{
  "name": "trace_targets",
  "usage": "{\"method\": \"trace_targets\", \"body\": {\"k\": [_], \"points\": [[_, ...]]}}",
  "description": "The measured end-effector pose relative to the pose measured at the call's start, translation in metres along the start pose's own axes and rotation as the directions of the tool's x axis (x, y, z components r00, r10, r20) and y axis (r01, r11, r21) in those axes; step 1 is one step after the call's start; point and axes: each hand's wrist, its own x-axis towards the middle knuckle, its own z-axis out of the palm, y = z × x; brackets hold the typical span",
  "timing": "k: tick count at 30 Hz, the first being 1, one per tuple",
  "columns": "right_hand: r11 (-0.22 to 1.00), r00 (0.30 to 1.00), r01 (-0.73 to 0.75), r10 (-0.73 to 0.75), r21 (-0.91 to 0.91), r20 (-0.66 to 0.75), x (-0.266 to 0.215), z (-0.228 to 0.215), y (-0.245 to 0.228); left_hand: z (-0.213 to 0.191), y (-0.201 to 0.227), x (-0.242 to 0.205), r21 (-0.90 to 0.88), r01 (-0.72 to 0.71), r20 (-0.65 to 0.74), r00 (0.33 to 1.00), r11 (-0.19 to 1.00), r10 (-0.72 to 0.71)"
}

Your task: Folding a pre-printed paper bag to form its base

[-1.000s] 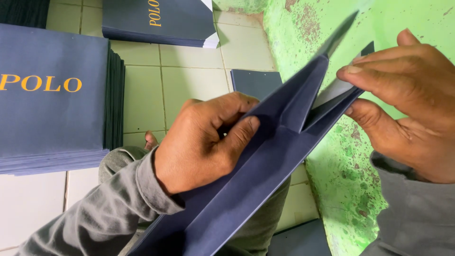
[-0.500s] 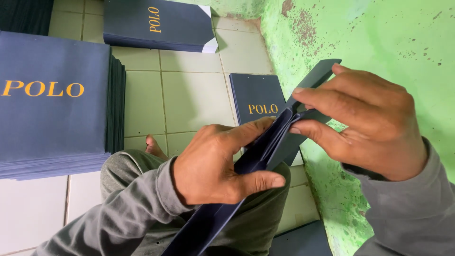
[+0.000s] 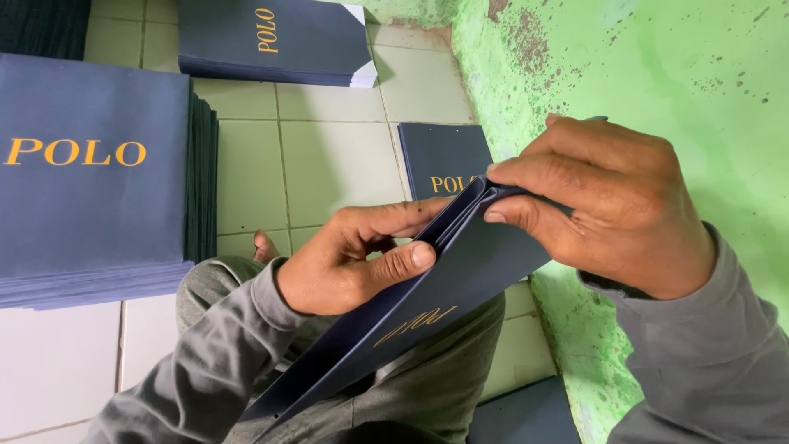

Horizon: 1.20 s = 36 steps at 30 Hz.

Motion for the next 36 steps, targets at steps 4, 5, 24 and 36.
{"method": "trace_targets", "body": {"k": [4, 5, 24, 36], "points": [[0.996, 0.999, -0.042, 0.042, 0.082, 0.004, -0.004, 0.002, 0.001, -0.005, -0.002, 0.002, -0.015, -0.033, 0.029, 0.999, 0.999, 0.033], [0.987, 0.996, -0.086, 0.083, 0.133, 0.029, -0.007, 0.001, 0.001, -0.006, -0.003, 0.002, -0.035, -0.017, 0.033, 0.999, 0.999, 0.019], [0.996, 0.995, -0.084, 0.083, 0.016, 0.052, -0.046, -0.008, -0.007, -0.013, -0.033, 0.02, 0.328, -0.06, -0.05, 0.995, 0.943, 0.081], [0.994, 0.975, -0.063, 0.081, -0.092, 0.206, -0.066, -0.023, -0.012, -0.002, -0.027, 0.028, 0.603, -0.012, -0.148, 0.981, 0.798, 0.126]]}}
